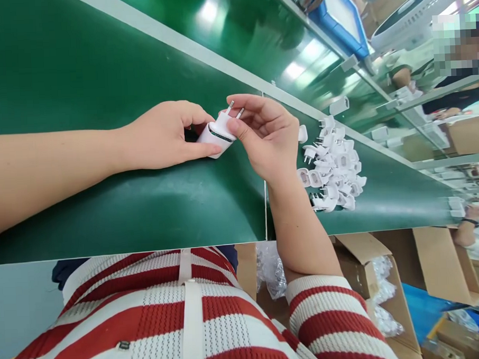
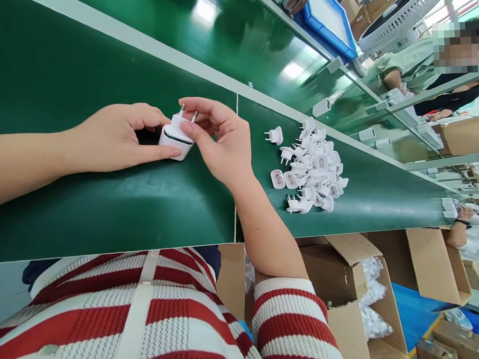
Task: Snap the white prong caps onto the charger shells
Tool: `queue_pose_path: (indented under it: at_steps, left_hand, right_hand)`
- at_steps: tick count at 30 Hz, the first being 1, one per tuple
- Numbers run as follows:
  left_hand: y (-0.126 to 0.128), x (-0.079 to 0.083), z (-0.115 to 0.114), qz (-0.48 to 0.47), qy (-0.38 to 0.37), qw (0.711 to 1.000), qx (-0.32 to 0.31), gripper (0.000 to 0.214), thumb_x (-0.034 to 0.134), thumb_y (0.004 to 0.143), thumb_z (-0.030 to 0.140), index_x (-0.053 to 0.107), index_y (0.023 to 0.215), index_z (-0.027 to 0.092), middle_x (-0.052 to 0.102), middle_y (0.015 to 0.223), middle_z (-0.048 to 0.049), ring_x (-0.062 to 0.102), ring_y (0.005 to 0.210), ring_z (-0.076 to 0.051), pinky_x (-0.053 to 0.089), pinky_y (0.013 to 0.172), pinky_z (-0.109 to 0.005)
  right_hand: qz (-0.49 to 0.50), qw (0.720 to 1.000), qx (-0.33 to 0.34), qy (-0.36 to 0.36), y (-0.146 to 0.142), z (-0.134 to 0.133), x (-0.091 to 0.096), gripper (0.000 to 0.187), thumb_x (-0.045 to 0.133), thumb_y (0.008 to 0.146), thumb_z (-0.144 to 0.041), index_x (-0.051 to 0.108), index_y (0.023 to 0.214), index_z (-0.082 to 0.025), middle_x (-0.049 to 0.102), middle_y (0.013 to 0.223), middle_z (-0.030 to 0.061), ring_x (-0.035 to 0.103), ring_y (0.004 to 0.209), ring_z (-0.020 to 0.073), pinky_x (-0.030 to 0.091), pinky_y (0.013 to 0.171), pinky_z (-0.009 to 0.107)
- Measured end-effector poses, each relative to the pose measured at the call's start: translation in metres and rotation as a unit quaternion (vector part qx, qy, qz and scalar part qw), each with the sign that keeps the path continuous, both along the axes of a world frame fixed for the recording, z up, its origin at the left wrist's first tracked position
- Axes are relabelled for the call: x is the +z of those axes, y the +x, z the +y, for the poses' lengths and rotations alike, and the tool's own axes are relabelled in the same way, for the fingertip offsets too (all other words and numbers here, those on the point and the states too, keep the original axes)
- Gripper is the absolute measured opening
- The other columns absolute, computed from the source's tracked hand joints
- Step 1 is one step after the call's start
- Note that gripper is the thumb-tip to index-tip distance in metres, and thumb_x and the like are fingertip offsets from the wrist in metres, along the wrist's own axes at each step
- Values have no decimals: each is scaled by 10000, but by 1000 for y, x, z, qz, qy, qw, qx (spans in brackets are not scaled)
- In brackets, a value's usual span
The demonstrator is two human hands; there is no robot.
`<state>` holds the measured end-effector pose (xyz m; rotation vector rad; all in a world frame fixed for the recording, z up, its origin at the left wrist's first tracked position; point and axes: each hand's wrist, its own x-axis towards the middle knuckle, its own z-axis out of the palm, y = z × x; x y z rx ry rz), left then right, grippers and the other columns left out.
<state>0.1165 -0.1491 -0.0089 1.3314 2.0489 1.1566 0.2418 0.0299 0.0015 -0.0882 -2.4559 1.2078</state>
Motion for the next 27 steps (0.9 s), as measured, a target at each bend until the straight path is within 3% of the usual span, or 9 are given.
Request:
queue_pose_path:
  at_steps: [7, 13, 21, 27]
  left_hand:
    - [1, 1, 0, -16, -1, 1000, 2, 349, 742, 817, 516, 747, 967, 201, 639, 904, -10, 643, 1155, -347, 530, 972, -456]
    - [0, -1, -1, -7, 21, 1000, -3, 335, 752, 819, 514, 763, 969, 215, 643, 886, -7, 661, 1086, -310, 531, 939, -420]
    - [-1, -3, 0, 4, 43, 999, -16, 302, 761, 832, 486, 732, 865, 187, 620, 808, -3, 664, 962, -247, 529, 879, -359]
    - [0, -1, -2, 20, 36, 999, -23, 333, 731, 878, 484, 738, 959, 161, 654, 892, -2, 634, 962, -210, 506, 907, -352]
  right_hand:
    - [-3, 1000, -20, 18, 4, -6, 2, 361, 632, 983, -557, 685, 1243, -312, 732, 1200, 39, 674, 1244, 261, 613, 1029, 414]
    - [27, 999, -21, 24, 7, -9, 3, 317, 689, 954, -534, 720, 1152, -289, 759, 1144, 38, 717, 1152, 256, 633, 1006, 425]
    - [58, 998, -28, 28, 8, -8, 0, 305, 681, 966, -506, 706, 1175, -285, 747, 1144, 32, 725, 1146, 244, 659, 981, 438]
    - [55, 998, -14, 31, 6, -10, 0, 251, 684, 976, -446, 707, 1145, -261, 757, 1126, 32, 740, 1100, 225, 664, 951, 414]
